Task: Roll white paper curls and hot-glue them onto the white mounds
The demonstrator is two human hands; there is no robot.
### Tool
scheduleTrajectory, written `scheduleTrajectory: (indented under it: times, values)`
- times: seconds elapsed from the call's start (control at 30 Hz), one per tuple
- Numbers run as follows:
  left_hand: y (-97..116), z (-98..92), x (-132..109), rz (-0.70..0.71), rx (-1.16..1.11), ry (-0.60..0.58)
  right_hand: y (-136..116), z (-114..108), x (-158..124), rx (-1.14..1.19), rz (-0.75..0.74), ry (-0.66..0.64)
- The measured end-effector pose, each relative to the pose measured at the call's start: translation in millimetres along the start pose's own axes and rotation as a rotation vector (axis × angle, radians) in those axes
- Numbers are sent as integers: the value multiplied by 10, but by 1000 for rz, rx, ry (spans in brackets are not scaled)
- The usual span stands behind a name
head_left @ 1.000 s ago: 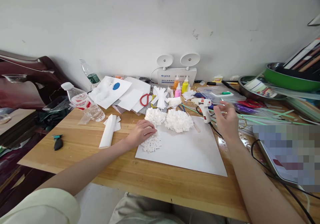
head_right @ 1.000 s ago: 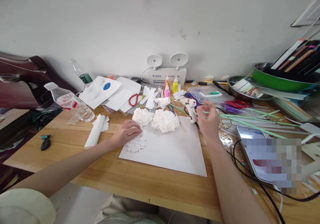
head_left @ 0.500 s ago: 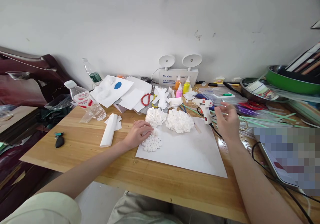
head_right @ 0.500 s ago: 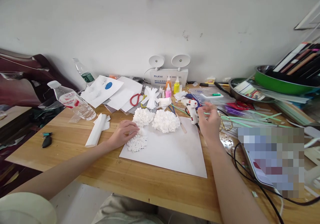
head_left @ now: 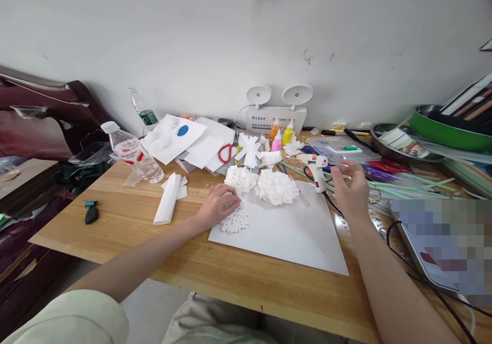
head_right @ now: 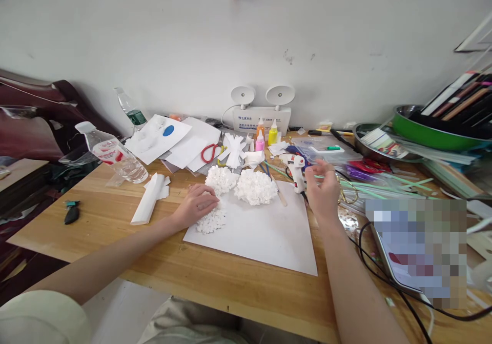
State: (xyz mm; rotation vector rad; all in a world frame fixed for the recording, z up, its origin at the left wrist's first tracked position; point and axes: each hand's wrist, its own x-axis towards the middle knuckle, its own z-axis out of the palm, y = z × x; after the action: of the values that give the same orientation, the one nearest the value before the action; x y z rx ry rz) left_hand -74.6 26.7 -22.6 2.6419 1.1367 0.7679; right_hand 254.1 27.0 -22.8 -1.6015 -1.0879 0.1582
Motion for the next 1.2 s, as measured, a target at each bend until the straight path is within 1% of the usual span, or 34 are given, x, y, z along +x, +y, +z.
scheduleTrajectory:
  times: [0.37, 0.83, 1.0, 1.2]
  values:
    - [30, -8, -23, -56, -11, 58, -7, -4, -1, 13, -8, 8]
    - [66, -41, 15, -58, 37, 24, 13, -1, 5, 41, -6, 33]
    - [82, -14, 41, -49, 31, 13, 18, -15, 24, 38, -26, 71]
    - [95, 16, -11, -64, 48, 64, 60, -48, 66, 44, -13, 132]
